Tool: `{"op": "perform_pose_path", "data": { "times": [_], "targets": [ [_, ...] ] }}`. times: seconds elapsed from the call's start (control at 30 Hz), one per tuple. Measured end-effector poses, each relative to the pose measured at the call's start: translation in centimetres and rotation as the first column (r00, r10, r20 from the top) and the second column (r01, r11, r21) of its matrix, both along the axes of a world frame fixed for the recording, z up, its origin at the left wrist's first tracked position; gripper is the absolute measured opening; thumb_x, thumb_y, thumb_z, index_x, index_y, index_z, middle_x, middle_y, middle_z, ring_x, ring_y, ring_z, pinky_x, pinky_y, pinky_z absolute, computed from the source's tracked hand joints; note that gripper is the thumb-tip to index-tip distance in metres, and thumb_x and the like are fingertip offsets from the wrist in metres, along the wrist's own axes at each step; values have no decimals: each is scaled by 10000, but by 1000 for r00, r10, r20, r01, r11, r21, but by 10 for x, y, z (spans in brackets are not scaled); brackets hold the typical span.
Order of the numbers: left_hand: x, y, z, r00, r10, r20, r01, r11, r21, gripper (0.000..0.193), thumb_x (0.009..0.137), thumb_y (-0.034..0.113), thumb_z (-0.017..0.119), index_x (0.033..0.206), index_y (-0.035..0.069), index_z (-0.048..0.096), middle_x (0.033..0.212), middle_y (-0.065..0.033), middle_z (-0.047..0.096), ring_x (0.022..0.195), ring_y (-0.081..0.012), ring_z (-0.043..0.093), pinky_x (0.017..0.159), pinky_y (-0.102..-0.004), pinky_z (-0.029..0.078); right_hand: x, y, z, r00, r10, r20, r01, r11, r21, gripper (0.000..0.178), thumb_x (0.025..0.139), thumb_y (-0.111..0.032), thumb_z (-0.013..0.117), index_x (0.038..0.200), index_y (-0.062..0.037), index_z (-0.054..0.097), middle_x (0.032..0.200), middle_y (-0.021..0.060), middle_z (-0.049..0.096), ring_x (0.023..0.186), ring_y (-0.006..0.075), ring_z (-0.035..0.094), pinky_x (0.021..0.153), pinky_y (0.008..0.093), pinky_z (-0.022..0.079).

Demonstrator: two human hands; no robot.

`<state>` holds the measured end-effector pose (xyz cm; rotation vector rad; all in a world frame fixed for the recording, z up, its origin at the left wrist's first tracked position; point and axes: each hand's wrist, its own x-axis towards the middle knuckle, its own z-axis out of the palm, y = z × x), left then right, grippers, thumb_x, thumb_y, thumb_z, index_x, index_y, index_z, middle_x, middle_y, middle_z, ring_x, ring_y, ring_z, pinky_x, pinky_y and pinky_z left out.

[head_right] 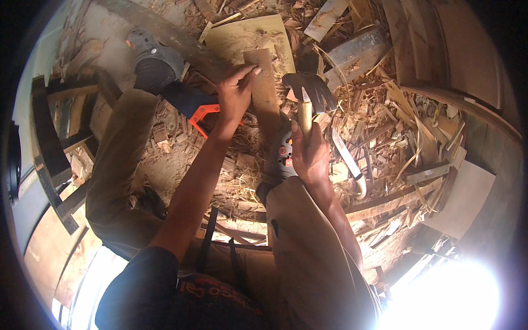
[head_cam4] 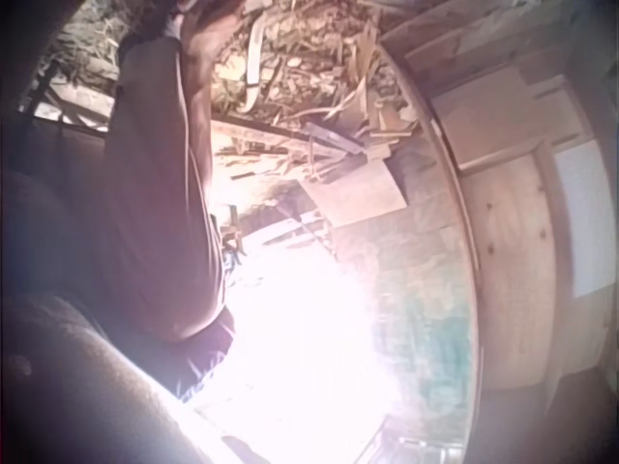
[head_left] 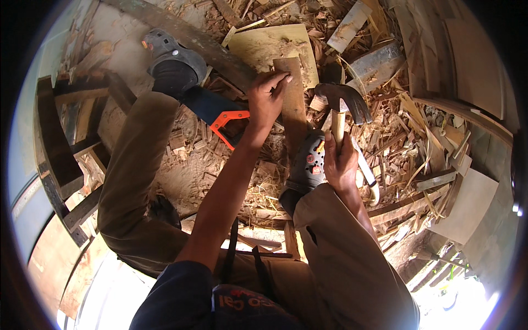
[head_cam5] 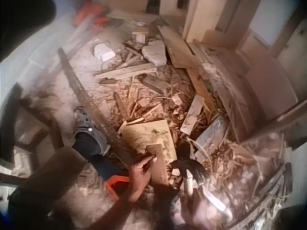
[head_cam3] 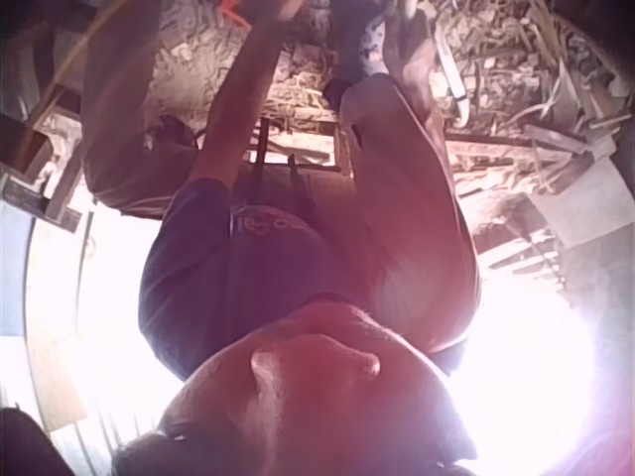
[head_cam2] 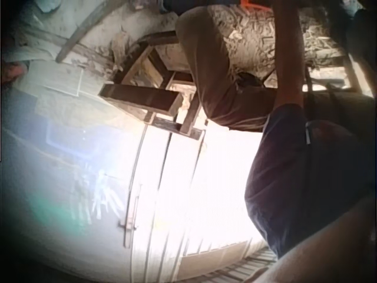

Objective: The person sits on the floor of a workshop and uses a hammer to drive nails into a small wooden plank. They repeatedly position the nail and strike it with the hammer.

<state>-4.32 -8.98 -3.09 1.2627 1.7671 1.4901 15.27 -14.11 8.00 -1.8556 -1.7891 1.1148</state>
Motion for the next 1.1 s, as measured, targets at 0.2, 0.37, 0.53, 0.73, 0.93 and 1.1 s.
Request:
{"op": "perform_pose_path", "data": {
  "times": [0.2, 0.37, 0.53, 0.73, 0.93, 1.1],
  "targets": [
    [2, 4, 4, 980, -36, -193, 41, 999, 25, 142, 847, 53, 737, 987, 40, 757, 909, -142, 720, 800, -270, 680, 730, -342, 533, 6, 0, -2, 1000, -4, 31, 5, 1000, -28, 331, 1002, -270, 584, 904, 34, 500, 601, 222, 572, 516, 391, 600, 483, 435, 447],
    [-1, 1, -5, 935, -82, -345, 120, 989, 91, 218, 795, -22, 729, 989, 73, 759, 937, -98, 707, 838, -262, 661, 731, -354, 534, 8, -1, -4, 997, 78, -22, -77, 996, 39, 327, 995, -266, 600, 1012, 44, 499, 595, 221, 575, 515, 381, 615, 469, 439, 444],
    [-1, 0, -15, 953, -61, -296, 114, 980, 166, 228, 786, -9, 731, 987, 96, 744, 984, -80, 688, 873, -290, 642, 759, -390, 534, -13, 9, 15, 980, 176, -93, -179, 984, -23, 293, 983, -220, 618, 1092, 22, 493, 612, 216, 597, 557, 367, 677, 459, 434, 465],
    [1, 2, -16, 959, -35, -282, 68, 992, 108, 202, 767, -8, 722, 949, 79, 725, 980, -83, 689, 903, -315, 639, 782, -404, 533, -19, 15, 12, 971, 219, -93, -212, 974, 85, 294, 985, -203, 602, 1154, 12, 494, 694, 272, 640, 699, 470, 667, 515, 490, 505],
    [1, 2, -20, 972, -8, -234, 39, 991, 130, 170, 776, 14, 731, 940, 60, 720, 973, -94, 694, 893, -310, 643, 788, -384, 529, -18, 19, -12, 945, 321, 68, -327, 939, 104, 283, 992, -224, 580, 1119, 10, 485, 713, 276, 637, 678, 489, 655, 509, 500, 501],
    [0, 2, -16, 976, -53, -211, 67, 996, 62, 142, 806, 29, 731, 944, 60, 717, 958, -88, 692, 862, -295, 648, 760, -385, 532, -19, 21, 9, 948, 309, -74, -289, 936, 202, 406, 987, -220, 583, 1265, 54, 472, 689, 248, 639, 635, 440, 677, 512, 438, 509]
  ]
}}
